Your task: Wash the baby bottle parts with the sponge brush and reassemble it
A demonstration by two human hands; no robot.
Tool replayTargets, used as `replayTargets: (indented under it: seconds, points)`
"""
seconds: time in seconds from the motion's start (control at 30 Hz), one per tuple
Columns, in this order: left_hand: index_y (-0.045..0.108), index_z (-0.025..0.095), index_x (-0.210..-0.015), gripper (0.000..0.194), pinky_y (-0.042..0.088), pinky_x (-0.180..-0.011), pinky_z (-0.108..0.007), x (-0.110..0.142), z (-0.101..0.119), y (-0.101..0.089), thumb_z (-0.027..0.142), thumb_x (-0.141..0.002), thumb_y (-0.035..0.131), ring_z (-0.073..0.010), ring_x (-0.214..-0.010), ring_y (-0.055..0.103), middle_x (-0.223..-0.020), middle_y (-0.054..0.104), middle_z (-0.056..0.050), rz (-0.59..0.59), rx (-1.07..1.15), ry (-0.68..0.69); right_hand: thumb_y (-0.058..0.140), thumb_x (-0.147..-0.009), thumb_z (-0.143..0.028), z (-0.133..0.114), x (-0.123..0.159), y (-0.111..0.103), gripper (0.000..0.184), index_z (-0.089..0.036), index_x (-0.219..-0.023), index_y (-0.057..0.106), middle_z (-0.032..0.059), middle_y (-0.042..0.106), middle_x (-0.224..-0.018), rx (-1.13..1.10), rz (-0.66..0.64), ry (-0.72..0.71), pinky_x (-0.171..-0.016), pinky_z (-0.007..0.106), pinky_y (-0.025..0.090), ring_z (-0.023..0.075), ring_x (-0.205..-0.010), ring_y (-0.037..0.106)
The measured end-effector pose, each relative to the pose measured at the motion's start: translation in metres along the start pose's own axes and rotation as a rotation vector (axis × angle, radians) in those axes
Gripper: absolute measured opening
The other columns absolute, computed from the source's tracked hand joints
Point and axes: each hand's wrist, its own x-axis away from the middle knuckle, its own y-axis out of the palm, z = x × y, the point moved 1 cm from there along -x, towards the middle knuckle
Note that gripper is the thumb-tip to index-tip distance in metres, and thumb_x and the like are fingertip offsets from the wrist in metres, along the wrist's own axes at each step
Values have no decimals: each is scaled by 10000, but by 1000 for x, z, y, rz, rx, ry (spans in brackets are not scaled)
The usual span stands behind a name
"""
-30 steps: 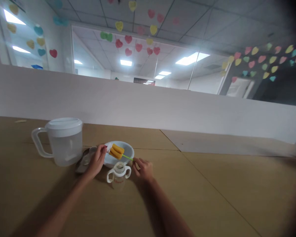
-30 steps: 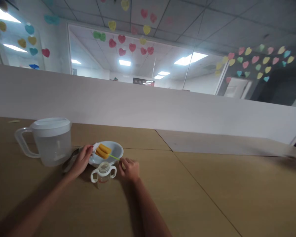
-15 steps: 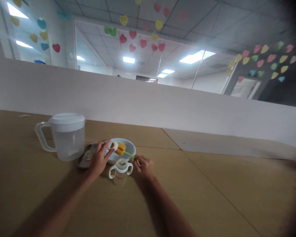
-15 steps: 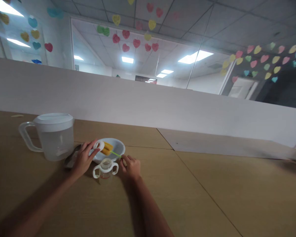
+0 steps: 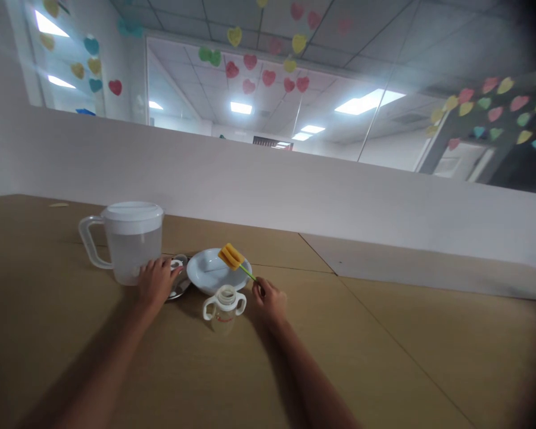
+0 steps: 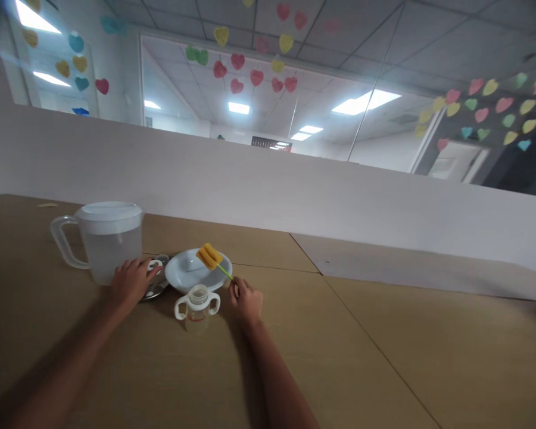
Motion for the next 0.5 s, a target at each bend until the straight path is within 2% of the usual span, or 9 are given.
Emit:
replayTargets:
  seconds: [0.17, 0.33, 0.4, 0.5]
  points:
    - [683, 117, -978, 422, 361, -820, -410, 3, 4, -8, 414, -919, 389, -323, -971, 570, -984, 673, -178, -73, -64, -25, 436, -866, -277, -1, 0, 0, 300, -190, -921, 718, 41, 696, -714, 28, -4, -6, -521, 200, 322, 102, -547, 568]
    - [707, 104, -918, 457, 353, -831, -430, 3, 6, -17, 413, -906, 370, -327, -940, 591, -952, 692, -188, -52, -79, -80, 422, -878, -287, -1, 0, 0, 309, -195, -904, 716, 38, 698, -713, 22, -7, -6, -518, 203, 315, 102, -543, 569]
    - [717, 110, -891, 448, 358, -825, -428, 2, 5, -16, 407, -890, 381, -328, -936, 596, -942, 697, -187, -61, -82, -92, 425, -879, -289, -2, 0, 0, 307, -194, -911, 716, 36, 696, -703, 22, -16, -7, -517, 204, 314, 104, -540, 570]
    - [730, 136, -839, 402, 366, -818, -424, 2, 4, -11, 399, -854, 427, -327, -942, 605, -921, 707, -178, -147, -76, -95, 435, -873, -284, -2, 0, -1, 294, -198, -905, 714, 41, 705, -727, 26, -30, -11, -524, 205, 321, 109, -560, 584]
